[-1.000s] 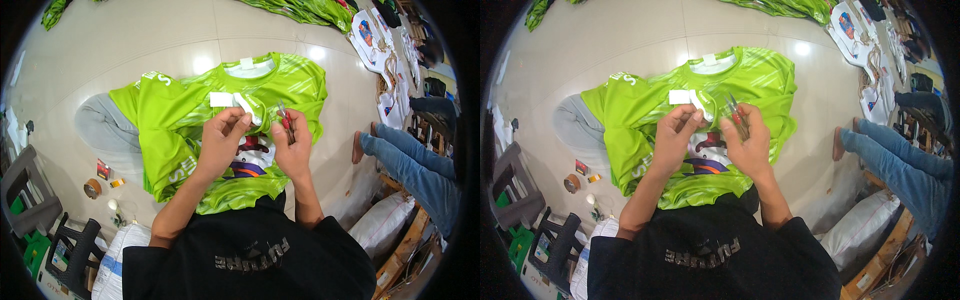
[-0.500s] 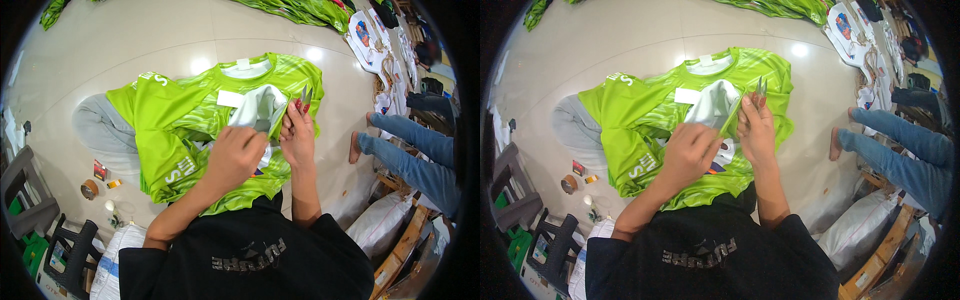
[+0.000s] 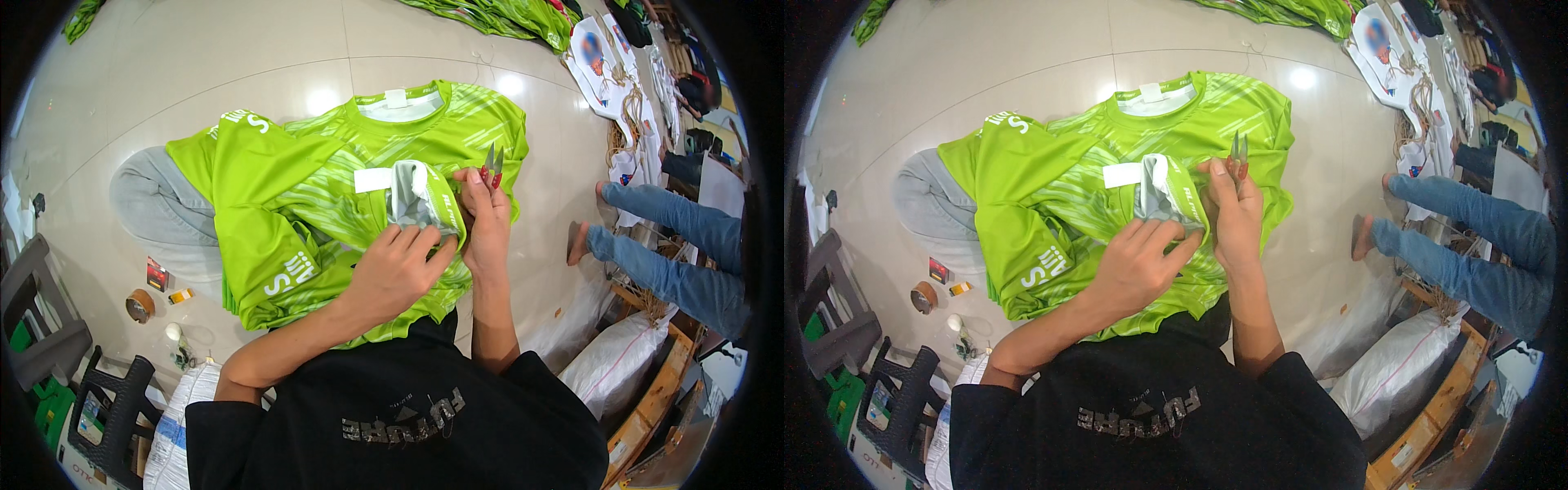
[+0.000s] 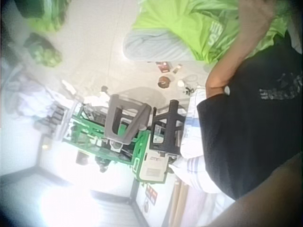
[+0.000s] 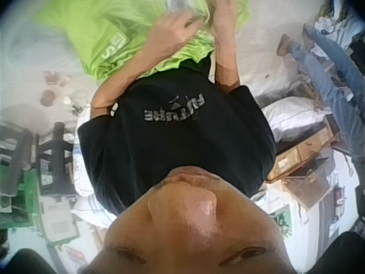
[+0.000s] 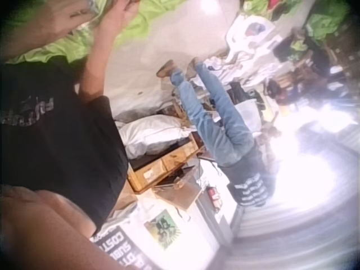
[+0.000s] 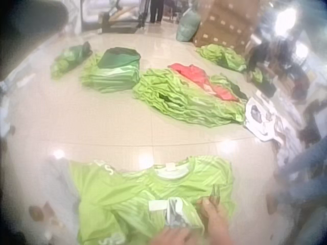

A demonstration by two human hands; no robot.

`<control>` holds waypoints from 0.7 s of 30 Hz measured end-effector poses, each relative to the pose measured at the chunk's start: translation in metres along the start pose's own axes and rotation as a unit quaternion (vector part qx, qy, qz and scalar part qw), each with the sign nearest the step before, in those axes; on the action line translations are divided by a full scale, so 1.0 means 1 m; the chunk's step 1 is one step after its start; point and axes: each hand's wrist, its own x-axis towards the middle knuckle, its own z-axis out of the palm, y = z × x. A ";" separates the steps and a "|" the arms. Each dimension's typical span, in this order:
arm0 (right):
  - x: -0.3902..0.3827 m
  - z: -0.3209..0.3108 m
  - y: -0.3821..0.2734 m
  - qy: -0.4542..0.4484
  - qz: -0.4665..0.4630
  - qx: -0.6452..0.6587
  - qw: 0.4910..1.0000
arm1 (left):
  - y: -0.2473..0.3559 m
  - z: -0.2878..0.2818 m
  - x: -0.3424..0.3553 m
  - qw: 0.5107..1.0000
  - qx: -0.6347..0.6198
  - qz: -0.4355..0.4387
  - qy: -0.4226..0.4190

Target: The person sits on the floor and uses a small pair of scissors to trim loose threads and excess fabric from the collar and shoulder seams of a neon green t-shirt. The person repeatedly snips small threads and adjusts the shirt to access different areas.

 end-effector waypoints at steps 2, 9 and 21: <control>-0.001 0.002 -0.002 0.000 -0.077 -0.137 0.987 | -0.002 0.002 -0.004 1.000 -0.003 -0.001 -0.014; -0.008 -0.003 -0.011 -0.094 -0.028 -0.366 0.926 | -0.015 -0.014 -0.017 0.989 -0.124 -0.072 0.022; -0.001 -0.026 -0.014 -0.045 -0.059 -0.294 0.953 | -0.093 -0.016 -0.009 0.972 -0.029 -0.223 -0.065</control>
